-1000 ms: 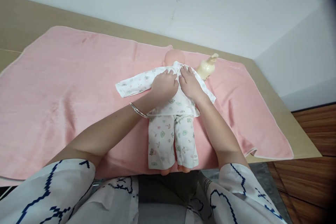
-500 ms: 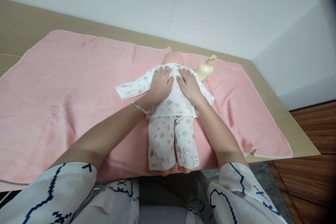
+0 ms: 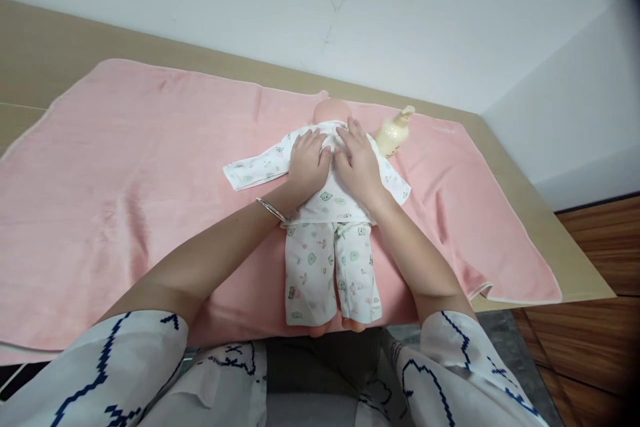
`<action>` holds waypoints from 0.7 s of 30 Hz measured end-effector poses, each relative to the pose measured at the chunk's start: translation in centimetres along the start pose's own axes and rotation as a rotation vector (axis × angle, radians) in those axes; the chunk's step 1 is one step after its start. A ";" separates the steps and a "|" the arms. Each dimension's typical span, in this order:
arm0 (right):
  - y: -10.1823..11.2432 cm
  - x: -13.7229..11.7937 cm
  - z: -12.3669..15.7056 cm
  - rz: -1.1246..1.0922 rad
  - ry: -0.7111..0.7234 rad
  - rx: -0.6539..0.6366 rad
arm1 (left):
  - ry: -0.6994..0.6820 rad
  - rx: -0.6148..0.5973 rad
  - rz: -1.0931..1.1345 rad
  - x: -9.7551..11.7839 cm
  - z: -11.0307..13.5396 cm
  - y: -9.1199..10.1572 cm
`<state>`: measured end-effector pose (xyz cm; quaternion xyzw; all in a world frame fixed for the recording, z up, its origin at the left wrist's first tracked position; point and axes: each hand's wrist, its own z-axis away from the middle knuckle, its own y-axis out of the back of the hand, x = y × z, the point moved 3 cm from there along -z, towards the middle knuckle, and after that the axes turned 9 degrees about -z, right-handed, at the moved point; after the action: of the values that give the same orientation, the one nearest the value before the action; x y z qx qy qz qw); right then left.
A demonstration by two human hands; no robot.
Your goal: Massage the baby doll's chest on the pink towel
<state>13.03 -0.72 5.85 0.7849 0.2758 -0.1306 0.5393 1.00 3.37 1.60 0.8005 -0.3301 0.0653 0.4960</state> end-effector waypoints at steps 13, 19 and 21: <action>1.7 0.4 -0.2 0.025 0.028 0.023 | 0.004 -0.020 -0.071 0.4 0.4 0.4; 0.1 1.5 -0.6 0.023 0.123 -0.173 | -0.001 -0.165 -0.059 0.6 0.1 0.3; 1.5 1.6 -0.8 0.026 0.131 -0.123 | -0.005 -0.209 -0.077 1.9 0.8 1.3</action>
<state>15.12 0.07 6.53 0.7608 0.3078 -0.0549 0.5687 1.58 1.48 3.01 0.7568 -0.3053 0.0093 0.5779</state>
